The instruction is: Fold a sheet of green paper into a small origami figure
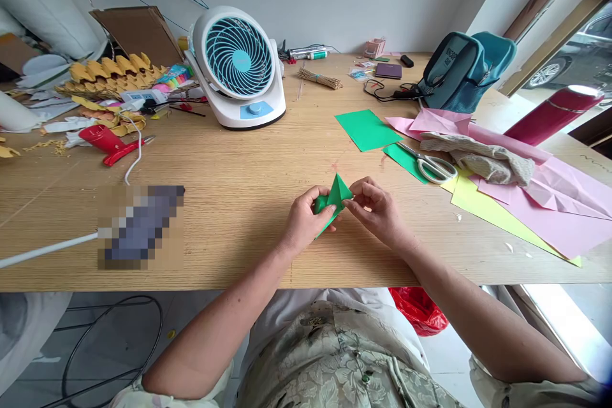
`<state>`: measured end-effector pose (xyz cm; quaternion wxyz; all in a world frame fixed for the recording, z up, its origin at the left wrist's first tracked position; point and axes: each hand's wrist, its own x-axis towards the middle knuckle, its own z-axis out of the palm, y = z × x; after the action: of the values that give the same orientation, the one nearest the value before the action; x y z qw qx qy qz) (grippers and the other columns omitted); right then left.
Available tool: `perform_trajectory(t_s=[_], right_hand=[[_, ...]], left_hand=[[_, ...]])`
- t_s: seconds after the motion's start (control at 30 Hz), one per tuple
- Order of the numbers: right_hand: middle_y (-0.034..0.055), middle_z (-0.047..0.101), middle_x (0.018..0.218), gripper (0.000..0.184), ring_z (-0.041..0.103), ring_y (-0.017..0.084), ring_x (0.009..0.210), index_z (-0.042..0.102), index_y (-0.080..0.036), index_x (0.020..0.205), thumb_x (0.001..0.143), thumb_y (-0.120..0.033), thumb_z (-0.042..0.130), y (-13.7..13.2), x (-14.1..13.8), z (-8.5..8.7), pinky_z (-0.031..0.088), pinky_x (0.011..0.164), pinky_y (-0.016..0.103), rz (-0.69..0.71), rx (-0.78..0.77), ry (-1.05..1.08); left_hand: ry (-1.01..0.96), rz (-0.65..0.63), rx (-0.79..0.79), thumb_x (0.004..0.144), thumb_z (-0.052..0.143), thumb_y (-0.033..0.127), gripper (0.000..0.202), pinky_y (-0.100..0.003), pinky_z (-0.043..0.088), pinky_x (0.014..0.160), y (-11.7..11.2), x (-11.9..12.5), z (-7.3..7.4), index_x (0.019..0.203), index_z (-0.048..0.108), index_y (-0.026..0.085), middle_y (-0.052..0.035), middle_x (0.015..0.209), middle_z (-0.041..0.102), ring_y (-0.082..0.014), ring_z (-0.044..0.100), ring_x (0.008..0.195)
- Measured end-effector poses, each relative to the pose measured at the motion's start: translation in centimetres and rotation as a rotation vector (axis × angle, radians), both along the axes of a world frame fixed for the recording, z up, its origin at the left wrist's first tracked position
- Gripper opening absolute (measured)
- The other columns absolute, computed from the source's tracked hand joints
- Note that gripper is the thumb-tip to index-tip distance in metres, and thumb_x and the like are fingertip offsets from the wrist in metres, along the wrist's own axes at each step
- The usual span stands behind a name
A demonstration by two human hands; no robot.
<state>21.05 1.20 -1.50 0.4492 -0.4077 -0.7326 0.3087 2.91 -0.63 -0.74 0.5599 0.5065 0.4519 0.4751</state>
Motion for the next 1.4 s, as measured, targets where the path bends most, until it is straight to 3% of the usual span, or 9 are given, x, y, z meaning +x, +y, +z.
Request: perform_trajectory(t_s=[0.27, 0.43, 0.53, 0.67, 0.8, 0.9, 1.1, 1.27, 1.4], right_hand=[[0.0045, 0.053, 0.097, 0.005, 0.058, 0.016, 0.079, 0.066, -0.023, 0.096, 0.092, -0.025, 0.065, 0.2, 0.3, 0.0, 0.053, 0.067, 0.03, 0.072, 0.002, 0.012], [0.0028, 0.054, 0.091, 0.004, 0.056, 0.013, 0.068, 0.065, -0.022, 0.092, 0.089, -0.022, 0.065, 0.0, 0.3, 0.3, 0.049, 0.061, 0.029, -0.028, 0.023, -0.07], [0.0009, 0.059, 0.081, 0.002, 0.059, 0.014, 0.067, 0.063, -0.021, 0.088, 0.087, -0.022, 0.065, -0.2, 0.3, 0.3, 0.048, 0.063, 0.03, -0.031, -0.083, -0.064], [-0.0005, 0.065, 0.072, 0.012, 0.066, 0.016, 0.066, 0.061, -0.021, 0.089, 0.089, -0.032, 0.066, 0.1, 0.2, -0.2, 0.051, 0.062, 0.031, 0.02, -0.211, -0.004], [0.0017, 0.07, 0.075, 0.035, 0.067, 0.017, 0.063, 0.06, -0.021, 0.089, 0.081, -0.051, 0.076, 0.7, 0.4, -0.3, 0.053, 0.06, 0.03, 0.064, -0.363, 0.137], [0.003, 0.07, 0.075, 0.045, 0.066, 0.016, 0.064, 0.062, -0.02, 0.083, 0.079, -0.063, 0.074, 1.0, 0.6, -0.2, 0.054, 0.061, 0.03, 0.094, -0.388, 0.169], [-0.001, 0.06, 0.068, 0.045, 0.053, 0.012, 0.06, 0.061, -0.02, 0.08, 0.077, -0.06, 0.079, 1.1, 0.6, -0.3, 0.043, 0.055, 0.027, 0.097, -0.349, 0.145], [0.0001, 0.062, 0.075, 0.044, 0.056, 0.015, 0.064, 0.06, -0.021, 0.095, 0.088, -0.064, 0.066, 0.8, 0.5, 0.1, 0.045, 0.061, 0.03, 0.193, -0.326, 0.109], [0.0001, 0.06, 0.077, 0.041, 0.051, 0.014, 0.064, 0.059, -0.021, 0.095, 0.091, -0.062, 0.062, 0.6, 0.6, 0.5, 0.041, 0.06, 0.029, 0.23, -0.287, 0.082]], left_hand=[[0.026, 0.017, 0.001, 0.077, 0.069, 0.024, 0.025, -0.02, 0.059, 0.05, 0.1, 0.0, -0.1, 0.101, 0.064, 0.018, 0.0011, 0.079, 0.071, -0.0141, 0.072, 0.069], [0.066, 0.022, 0.019, 0.074, 0.068, 0.019, 0.028, -0.022, 0.061, 0.049, 0.1, 0.0, -0.2, 0.102, 0.063, 0.019, 0.0034, 0.075, 0.068, -0.0135, 0.07, 0.067], [0.104, 0.036, 0.039, 0.072, 0.069, 0.018, 0.03, -0.022, 0.061, 0.048, 0.0, 0.0, -0.3, 0.102, 0.065, 0.02, 0.0055, 0.071, 0.064, -0.0115, 0.065, 0.061], [0.123, 0.033, 0.059, 0.072, 0.069, 0.019, 0.029, -0.021, 0.061, 0.049, 0.0, 0.0, -0.5, 0.101, 0.065, 0.02, 0.0056, 0.073, 0.066, -0.0107, 0.065, 0.061], [0.102, -0.008, 0.048, 0.075, 0.068, 0.023, 0.026, -0.022, 0.06, 0.05, 0.2, -0.2, -0.6, 0.101, 0.063, 0.019, 0.0031, 0.078, 0.07, -0.0141, 0.071, 0.067], [0.091, -0.027, 0.038, 0.076, 0.068, 0.024, 0.026, -0.022, 0.06, 0.05, 0.3, -0.2, -0.6, 0.101, 0.063, 0.018, 0.0009, 0.082, 0.072, -0.0157, 0.073, 0.07], [0.104, -0.034, 0.035, 0.075, 0.068, 0.021, 0.023, -0.019, 0.058, 0.048, 0.2, -0.1, -0.4, 0.097, 0.061, 0.019, 0.0024, 0.082, 0.071, -0.0149, 0.074, 0.067], [0.121, -0.037, 0.039, 0.076, 0.066, 0.023, 0.02, -0.021, 0.058, 0.046, 0.2, -0.1, -0.3, 0.095, 0.061, 0.019, 0.0023, 0.081, 0.07, -0.0149, 0.073, 0.064], [0.129, -0.028, 0.043, 0.079, 0.063, 0.024, 0.02, -0.021, 0.057, 0.046, 0.3, -0.2, -0.4, 0.099, 0.061, 0.02, 0.0011, 0.083, 0.071, -0.0147, 0.072, 0.063]])
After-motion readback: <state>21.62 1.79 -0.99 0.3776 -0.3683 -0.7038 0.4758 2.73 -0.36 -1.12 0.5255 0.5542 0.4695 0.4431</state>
